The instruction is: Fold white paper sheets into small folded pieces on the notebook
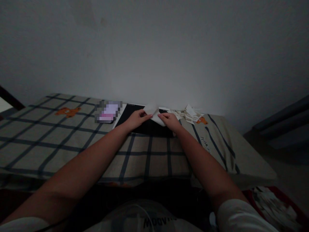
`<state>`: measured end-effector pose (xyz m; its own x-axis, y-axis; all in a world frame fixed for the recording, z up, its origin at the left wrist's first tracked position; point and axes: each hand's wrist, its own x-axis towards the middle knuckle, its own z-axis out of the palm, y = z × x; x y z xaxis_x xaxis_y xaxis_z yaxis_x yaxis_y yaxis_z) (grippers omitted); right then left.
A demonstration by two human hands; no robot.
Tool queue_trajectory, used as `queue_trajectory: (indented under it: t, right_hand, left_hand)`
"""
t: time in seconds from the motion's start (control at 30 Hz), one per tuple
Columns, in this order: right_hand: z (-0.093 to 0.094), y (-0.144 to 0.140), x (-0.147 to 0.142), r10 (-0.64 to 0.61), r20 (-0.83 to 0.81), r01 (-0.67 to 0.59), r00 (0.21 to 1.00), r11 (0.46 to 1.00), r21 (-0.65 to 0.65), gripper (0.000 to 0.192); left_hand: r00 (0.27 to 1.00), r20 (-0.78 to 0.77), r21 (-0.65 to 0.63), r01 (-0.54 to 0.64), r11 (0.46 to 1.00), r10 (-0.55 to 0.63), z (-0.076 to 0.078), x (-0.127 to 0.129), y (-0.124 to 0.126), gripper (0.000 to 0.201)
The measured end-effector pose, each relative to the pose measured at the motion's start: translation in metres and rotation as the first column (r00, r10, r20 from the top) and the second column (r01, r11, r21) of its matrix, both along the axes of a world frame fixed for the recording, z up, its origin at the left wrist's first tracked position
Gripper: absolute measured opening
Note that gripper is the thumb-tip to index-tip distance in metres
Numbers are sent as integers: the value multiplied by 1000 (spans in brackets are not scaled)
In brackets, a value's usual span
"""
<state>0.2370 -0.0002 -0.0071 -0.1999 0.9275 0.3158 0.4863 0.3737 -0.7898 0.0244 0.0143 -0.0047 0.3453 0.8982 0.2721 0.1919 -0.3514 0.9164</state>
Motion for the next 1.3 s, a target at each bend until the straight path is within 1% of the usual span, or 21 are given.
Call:
queue_trajectory:
  t: [0.1, 0.17, 0.23, 0.27, 0.33, 0.4, 0.47, 0.57, 0.63, 0.7, 0.8, 0.93, 1.03, 1.17, 1.3]
  right_hand:
    - [3, -3, -2, -4, -64, 6, 998, 1000, 20, 37]
    - [6, -4, -2, -36, -106, 42, 994, 998, 53, 39]
    - [9, -3, 0, -91, -136, 103, 986, 991, 81, 42]
    - [10, -2, 2, -121, -154, 136, 981, 987, 87, 45]
    - [10, 1, 6, -176, -196, 193, 965, 978, 74, 47]
    - [9, 3, 7, -189, -222, 201, 957, 979, 35, 48]
    - [7, 5, 6, -139, -228, 135, 964, 990, -31, 47]
    - [5, 3, 1, 8, -236, -42, 972, 989, -141, 47]
    - [5, 0, -4, 89, -242, -135, 966, 974, -182, 43]
    - [6, -3, -6, 120, -250, -172, 961, 965, -198, 37]
    - [7, -5, -7, 104, -264, -162, 959, 965, -208, 29]
    - [7, -5, -7, 75, -265, -138, 961, 964, -229, 24]
    - [6, -5, -7, 57, -276, -128, 959, 961, -247, 24]
    - [4, -3, -8, 47, -306, -127, 951, 960, -248, 23]
    - [2, -1, -7, 11, -375, -125, 927, 952, -281, 20]
  left_hand:
    - [992, 23, -16, -126, 992, 126, -1, -3, 4, 45]
    - [976, 107, -31, -189, 982, 191, 0, -4, 5, 46]
    - [949, 221, -84, -209, 974, 223, 2, -5, 6, 47]
    - [935, 275, -125, -195, 973, 223, 4, -5, 6, 46]
    - [917, 351, -210, -119, 970, 189, 7, -5, 5, 42]
    - [923, 365, -278, -16, 961, 121, 9, -5, 3, 36]
    - [949, 313, -333, 68, 941, 42, 11, -5, -1, 31]
    - [976, 212, -391, 133, 911, -51, 13, -3, -9, 27]
    - [980, 180, -406, 149, 902, -81, 13, -2, -12, 26]
    - [984, 156, -416, 149, 897, -90, 13, -1, -13, 25]
    - [988, 125, -409, 131, 903, -86, 11, -1, -12, 24]
    - [988, 126, -374, 129, 918, -87, 8, -3, -8, 29]
    - [985, 140, -392, 149, 908, -101, 6, -4, -6, 29]
    - [983, 160, -414, 149, 898, -90, 4, -4, -5, 24]
    - [973, 209, -453, 189, 871, -103, 4, -2, -6, 20]
